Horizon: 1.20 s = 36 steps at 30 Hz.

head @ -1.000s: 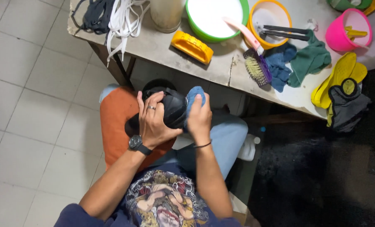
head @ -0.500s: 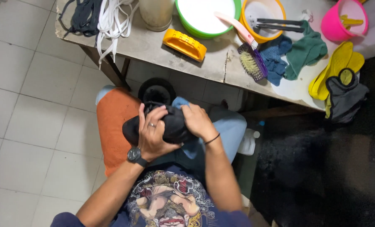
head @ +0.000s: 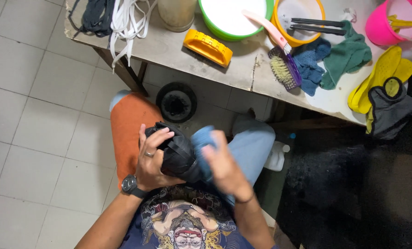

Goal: The person scrubs a black sneaker with a small brush and a white cleaning paste, then wipes it with a blue cloth. They repeat the scrubbing and wiping cycle multiple times, rotating the shoe to clean different areas.

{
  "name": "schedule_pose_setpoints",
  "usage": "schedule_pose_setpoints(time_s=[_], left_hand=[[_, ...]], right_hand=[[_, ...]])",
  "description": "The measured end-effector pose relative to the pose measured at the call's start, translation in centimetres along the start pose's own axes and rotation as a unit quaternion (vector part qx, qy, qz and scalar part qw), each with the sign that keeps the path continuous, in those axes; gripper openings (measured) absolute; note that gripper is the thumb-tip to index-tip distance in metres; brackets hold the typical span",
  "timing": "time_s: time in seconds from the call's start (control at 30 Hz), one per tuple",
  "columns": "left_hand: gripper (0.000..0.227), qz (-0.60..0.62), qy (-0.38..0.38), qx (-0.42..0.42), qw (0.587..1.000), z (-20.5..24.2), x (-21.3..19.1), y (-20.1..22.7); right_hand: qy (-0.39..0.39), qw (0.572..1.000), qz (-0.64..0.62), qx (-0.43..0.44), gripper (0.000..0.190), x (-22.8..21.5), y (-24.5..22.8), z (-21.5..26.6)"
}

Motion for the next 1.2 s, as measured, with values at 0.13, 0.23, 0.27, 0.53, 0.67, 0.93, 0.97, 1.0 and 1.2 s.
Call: schedule_pose_setpoints(time_s=[0.13,0.23,0.27,0.53,0.67,0.93,0.97,1.0,1.2], left_hand=[[0.067,0.033,-0.001,0.003,0.999,0.6,-0.6,-1.1],[0.068,0.048,-0.013,0.011,0.999,1.1,-0.8,-0.2],[0.068,0.031,0.002,-0.006,1.0,0.4,-1.4,-0.5],[0.066,-0.012,0.005,-0.067,0.998,-2.3,-4.7,-1.9],[0.066,0.0,0.005,-0.074,0.997,-1.6,-5.2,-2.1],[0.013,0.129,0.236,-0.245,0.931,0.3,-6.6,-7.5],[0.013,0.103,0.199,-0.238,0.945,1.0,-5.7,-7.1],[0.013,0.08,0.156,-0.223,0.959,1.1,-4.9,-7.1],[0.017,-0.067,-0.094,-0.122,0.986,4.1,-1.7,-5.6]], right_hand=[[-0.046,0.993,-0.093,0.05,0.028,2.6,10.9,-1.5],[-0.109,0.975,-0.076,0.18,0.054,4.2,15.4,-0.9],[-0.132,0.979,0.035,0.152,0.046,4.9,16.3,-1.3],[0.073,0.924,-0.197,-0.319,0.049,3.2,-0.1,-2.2],[0.111,0.942,0.017,-0.315,0.03,6.6,7.5,-2.8],[-0.025,0.986,-0.053,0.156,0.054,6.8,21.0,-2.6],[-0.028,0.921,-0.331,0.201,0.079,8.3,19.3,-1.5],[-0.023,0.779,-0.586,0.221,0.103,10.2,16.6,-1.0],[0.061,0.743,-0.654,0.125,0.087,7.3,16.9,-2.5]])
Point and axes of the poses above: each hand's wrist, its own z-axis away from the middle knuckle, its own x-axis out of the palm, y = z × x, the point moved 9 cm from there along -z, towards the middle knuckle, and after that the axes turned 3 degrees about -y, right-handed, at the moved point
